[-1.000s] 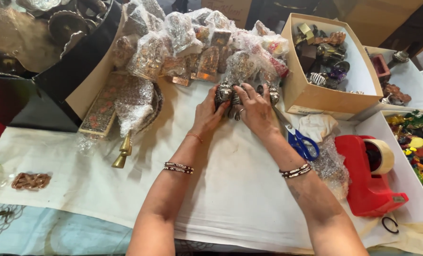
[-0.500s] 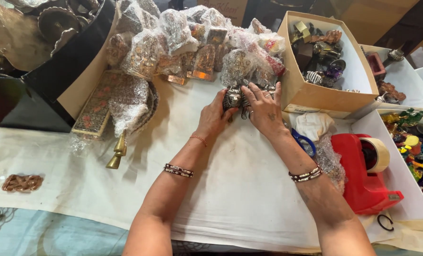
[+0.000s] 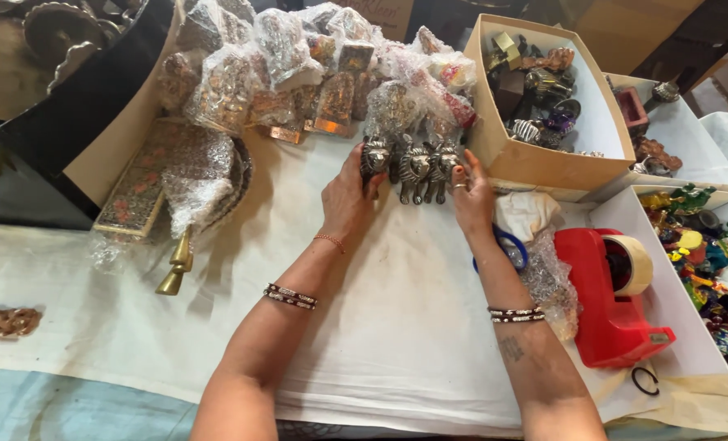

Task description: The person takes several small silver lion figurines from a cardboard box and places them on a white cloth on the table. They then use a white cloth to wipe and clean the figurines. Finally, the person picks up a small wrapped item and begins to unwrap it.

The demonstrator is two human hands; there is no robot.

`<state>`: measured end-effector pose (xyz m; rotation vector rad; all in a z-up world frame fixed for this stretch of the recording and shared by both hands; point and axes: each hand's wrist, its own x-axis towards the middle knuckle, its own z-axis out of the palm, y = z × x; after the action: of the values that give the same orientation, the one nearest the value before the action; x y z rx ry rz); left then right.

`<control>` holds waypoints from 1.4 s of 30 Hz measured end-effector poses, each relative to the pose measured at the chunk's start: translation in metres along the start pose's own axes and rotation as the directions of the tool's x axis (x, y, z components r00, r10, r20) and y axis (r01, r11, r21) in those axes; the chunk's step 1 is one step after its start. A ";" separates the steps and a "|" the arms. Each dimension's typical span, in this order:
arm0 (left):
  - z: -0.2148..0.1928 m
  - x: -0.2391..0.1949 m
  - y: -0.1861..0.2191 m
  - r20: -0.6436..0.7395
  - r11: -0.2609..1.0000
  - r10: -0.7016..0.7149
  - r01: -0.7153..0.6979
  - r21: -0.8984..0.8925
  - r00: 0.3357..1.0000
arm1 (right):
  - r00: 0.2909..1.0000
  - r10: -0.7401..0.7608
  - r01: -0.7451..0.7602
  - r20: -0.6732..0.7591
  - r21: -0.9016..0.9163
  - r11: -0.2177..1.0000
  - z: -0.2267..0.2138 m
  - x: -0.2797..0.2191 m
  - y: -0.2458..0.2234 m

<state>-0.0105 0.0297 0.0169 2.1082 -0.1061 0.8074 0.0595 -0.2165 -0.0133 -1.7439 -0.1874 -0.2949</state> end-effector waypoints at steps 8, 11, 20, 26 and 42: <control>0.022 0.001 -0.020 0.111 0.997 -0.071 0.073 -0.007 0.991 | 0.982 0.161 -0.170 0.100 0.094 0.981 0.000 0.009 0.045; 0.027 0.001 -0.019 0.133 0.998 -0.055 0.055 0.002 0.990 | 0.978 0.182 -0.191 0.102 0.091 0.977 0.002 0.011 0.048; 0.014 0.005 -0.010 0.229 0.982 -0.177 0.188 -0.029 0.957 | 0.983 0.127 -0.136 0.129 0.062 0.989 0.004 0.005 0.051; 0.023 0.009 -0.038 0.147 0.937 -0.236 0.265 -0.227 0.961 | 0.957 -0.260 0.202 -0.126 -0.353 0.914 0.000 -0.019 -0.043; 0.012 0.010 -0.021 0.153 0.935 -0.351 0.356 -0.005 0.924 | 0.901 0.424 -0.131 0.093 -0.873 0.470 -0.158 0.161 -0.034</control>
<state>0.0106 0.0363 0.0030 2.0727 0.1777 0.4277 0.1888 -0.3710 0.0938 -2.7939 0.0686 0.1964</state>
